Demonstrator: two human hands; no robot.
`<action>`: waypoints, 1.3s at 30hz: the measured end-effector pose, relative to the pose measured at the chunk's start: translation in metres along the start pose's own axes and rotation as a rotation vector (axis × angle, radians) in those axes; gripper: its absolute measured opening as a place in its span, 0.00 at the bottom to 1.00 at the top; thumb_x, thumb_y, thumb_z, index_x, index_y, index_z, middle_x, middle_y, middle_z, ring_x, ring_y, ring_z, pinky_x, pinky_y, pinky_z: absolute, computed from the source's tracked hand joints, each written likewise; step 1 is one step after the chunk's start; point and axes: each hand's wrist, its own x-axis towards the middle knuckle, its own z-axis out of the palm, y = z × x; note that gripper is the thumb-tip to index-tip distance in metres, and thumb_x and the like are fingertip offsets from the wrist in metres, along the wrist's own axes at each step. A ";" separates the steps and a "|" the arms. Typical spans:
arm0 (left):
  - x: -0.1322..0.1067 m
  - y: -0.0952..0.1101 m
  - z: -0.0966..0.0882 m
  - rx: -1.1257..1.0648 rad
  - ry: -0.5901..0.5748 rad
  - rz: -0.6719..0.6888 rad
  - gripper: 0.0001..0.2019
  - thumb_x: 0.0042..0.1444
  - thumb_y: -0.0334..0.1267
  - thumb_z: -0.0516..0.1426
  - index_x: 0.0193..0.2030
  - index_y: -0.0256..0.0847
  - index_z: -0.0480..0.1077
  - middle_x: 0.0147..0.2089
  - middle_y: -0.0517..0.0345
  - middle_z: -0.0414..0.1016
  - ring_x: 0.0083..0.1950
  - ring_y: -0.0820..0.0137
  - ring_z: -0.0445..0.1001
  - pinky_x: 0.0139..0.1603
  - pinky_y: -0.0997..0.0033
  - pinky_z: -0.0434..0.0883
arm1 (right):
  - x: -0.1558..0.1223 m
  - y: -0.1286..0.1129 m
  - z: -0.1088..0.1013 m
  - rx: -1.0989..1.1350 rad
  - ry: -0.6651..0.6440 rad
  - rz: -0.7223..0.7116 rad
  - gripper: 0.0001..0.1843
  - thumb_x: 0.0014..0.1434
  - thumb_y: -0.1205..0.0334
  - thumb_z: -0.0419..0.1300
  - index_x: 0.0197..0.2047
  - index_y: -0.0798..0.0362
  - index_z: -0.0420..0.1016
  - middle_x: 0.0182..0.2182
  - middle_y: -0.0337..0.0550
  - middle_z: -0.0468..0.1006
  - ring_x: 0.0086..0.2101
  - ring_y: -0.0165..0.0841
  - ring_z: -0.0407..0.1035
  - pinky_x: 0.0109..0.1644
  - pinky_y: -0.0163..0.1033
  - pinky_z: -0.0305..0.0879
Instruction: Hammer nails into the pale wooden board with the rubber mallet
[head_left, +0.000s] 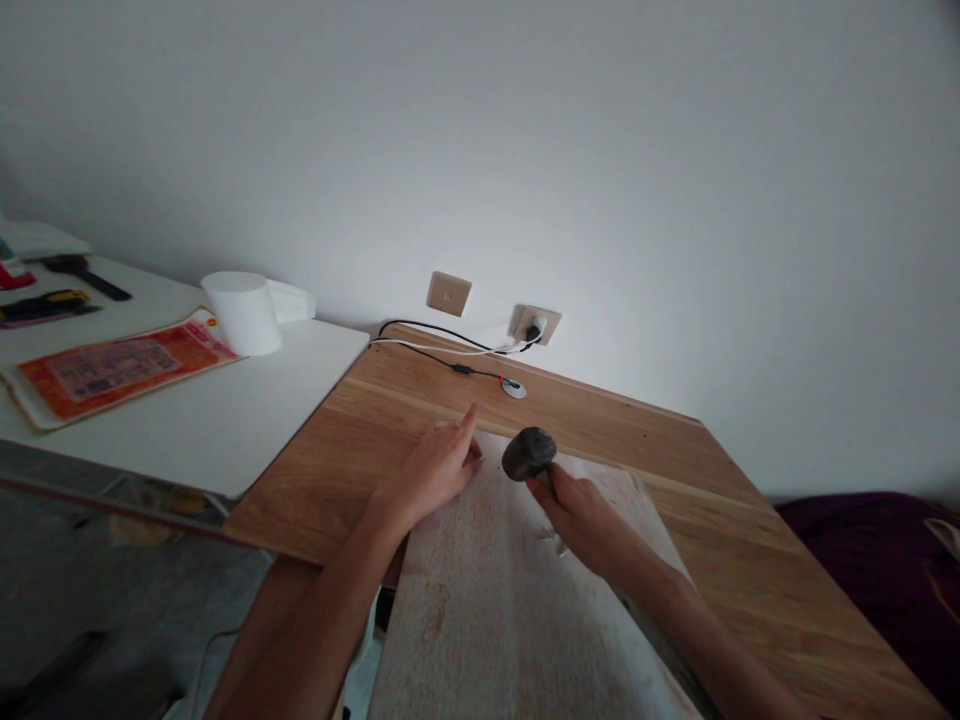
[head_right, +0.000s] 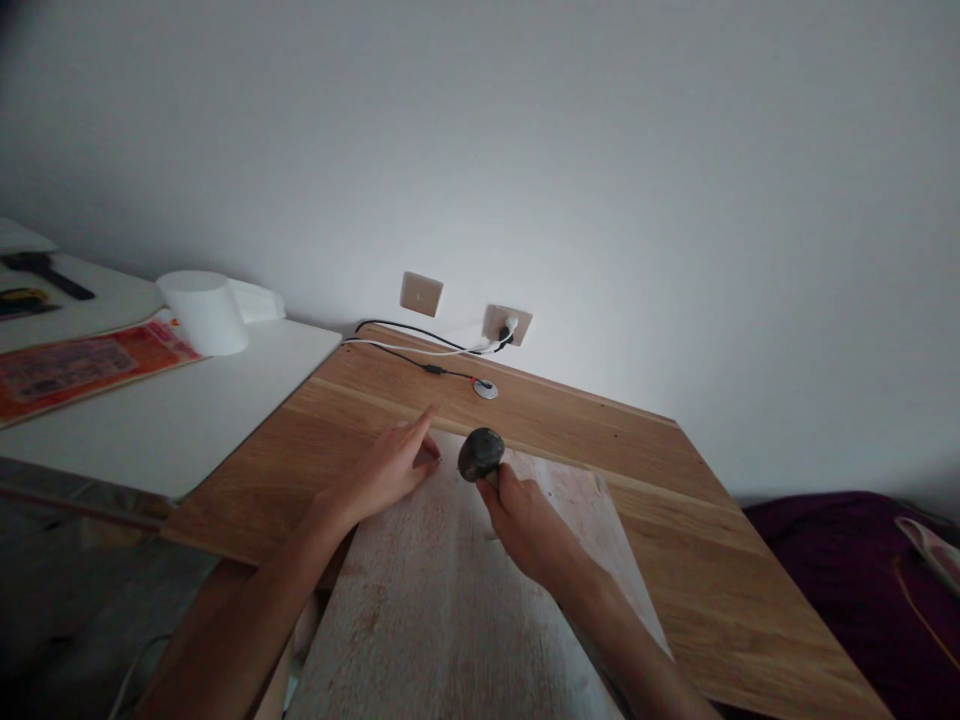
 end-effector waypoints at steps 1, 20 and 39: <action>-0.001 -0.003 -0.003 -0.012 0.002 -0.009 0.40 0.63 0.27 0.59 0.78 0.37 0.48 0.51 0.50 0.84 0.55 0.61 0.80 0.61 0.56 0.72 | 0.000 -0.006 -0.006 0.006 0.021 -0.003 0.11 0.75 0.60 0.50 0.42 0.51 0.71 0.31 0.50 0.84 0.36 0.44 0.80 0.34 0.39 0.56; 0.000 -0.004 -0.015 0.216 0.089 -0.024 0.18 0.66 0.29 0.56 0.61 0.37 0.74 0.52 0.45 0.84 0.55 0.54 0.81 0.59 0.51 0.74 | -0.006 0.008 0.007 0.029 0.014 -0.020 0.12 0.75 0.59 0.49 0.41 0.51 0.71 0.32 0.48 0.83 0.36 0.41 0.79 0.36 0.38 0.59; -0.001 -0.002 -0.015 0.197 0.062 -0.010 0.18 0.66 0.25 0.55 0.59 0.38 0.75 0.56 0.46 0.82 0.60 0.55 0.79 0.63 0.51 0.72 | 0.011 -0.019 0.012 0.059 0.052 -0.048 0.13 0.75 0.60 0.49 0.43 0.52 0.72 0.34 0.52 0.85 0.37 0.44 0.80 0.35 0.39 0.57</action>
